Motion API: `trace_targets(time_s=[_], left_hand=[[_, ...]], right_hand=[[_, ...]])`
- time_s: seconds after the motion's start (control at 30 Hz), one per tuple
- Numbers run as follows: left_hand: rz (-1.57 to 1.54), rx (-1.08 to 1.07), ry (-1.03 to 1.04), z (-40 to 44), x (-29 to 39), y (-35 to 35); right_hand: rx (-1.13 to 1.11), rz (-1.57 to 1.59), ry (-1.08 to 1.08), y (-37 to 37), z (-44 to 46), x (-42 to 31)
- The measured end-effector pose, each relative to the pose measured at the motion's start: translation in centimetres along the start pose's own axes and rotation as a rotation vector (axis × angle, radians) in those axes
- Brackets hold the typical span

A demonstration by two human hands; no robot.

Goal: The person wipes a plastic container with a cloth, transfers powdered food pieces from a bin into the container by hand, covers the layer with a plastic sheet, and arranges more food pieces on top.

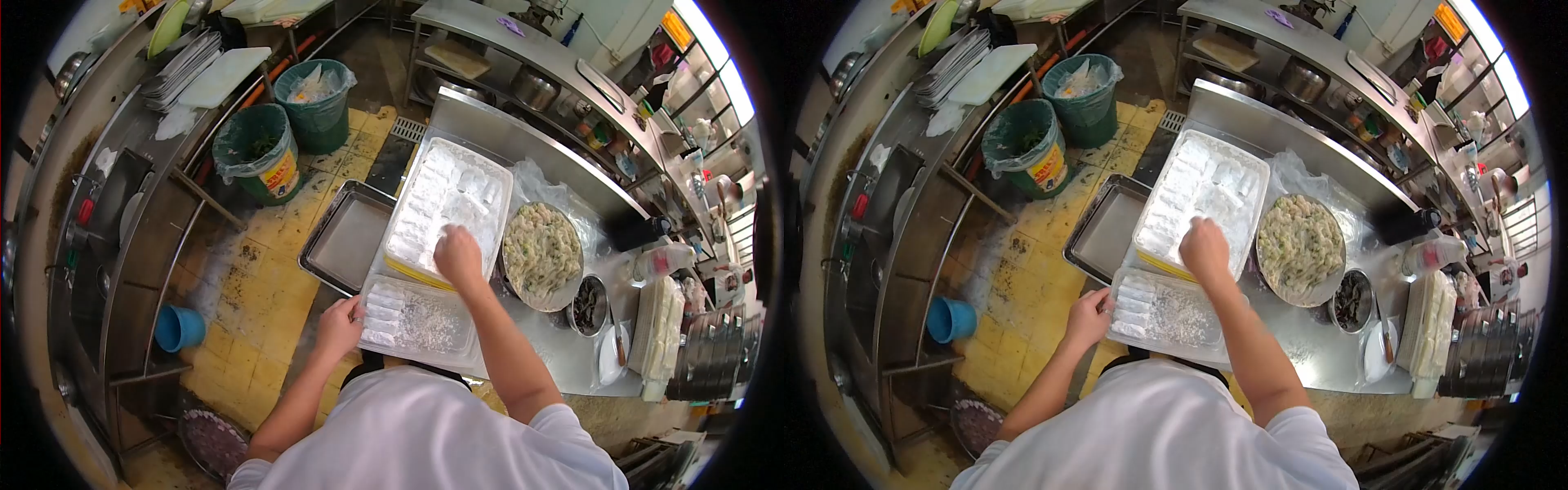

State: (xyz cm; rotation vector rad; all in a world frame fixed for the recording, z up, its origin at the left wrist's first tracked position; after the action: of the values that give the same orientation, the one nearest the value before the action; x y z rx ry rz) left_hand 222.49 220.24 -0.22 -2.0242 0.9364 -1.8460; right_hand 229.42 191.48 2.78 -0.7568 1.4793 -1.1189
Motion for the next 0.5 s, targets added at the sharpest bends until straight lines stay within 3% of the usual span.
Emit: trace_targets(time_s=[0.13, 0.23, 0.33, 0.43, 0.5], left_hand=[[-0.017, 0.028, 0.045, 0.0, 0.0, 0.2], [-0.033, 0.051, 0.017, 0.2, -1.0, 0.6], [-0.065, 0.106, -0.004, -0.3, -0.9, 0.3], [-0.074, 0.140, -0.004, -0.5, -1.2, 0.2], [-0.103, 0.162, 0.006, -0.5, -1.2, 0.0]], right_hand=[[-0.223, -0.152, 0.106, 5.2, 4.9, 4.1], [-0.238, 0.002, 0.186, 4.7, 6.1, 4.9], [0.100, 0.210, 0.015, 0.9, 3.3, 4.2], [-0.190, 0.060, 0.021, -0.7, 0.8, 4.7], [-0.126, 0.105, -0.006, -1.8, 0.3, 4.8]])
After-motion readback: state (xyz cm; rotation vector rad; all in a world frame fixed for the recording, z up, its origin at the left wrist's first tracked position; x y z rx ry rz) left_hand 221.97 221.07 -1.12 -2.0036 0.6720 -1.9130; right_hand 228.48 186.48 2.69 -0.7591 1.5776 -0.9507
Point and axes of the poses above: each hand's wrist, its own z-axis towards the middle knuckle, its own y-axis out of the palm, x = y × z, the point moved 2 cm from there along z, towards the middle knuckle, and after that the axes turned 3 degrees about -z, right-handed, at the moved point
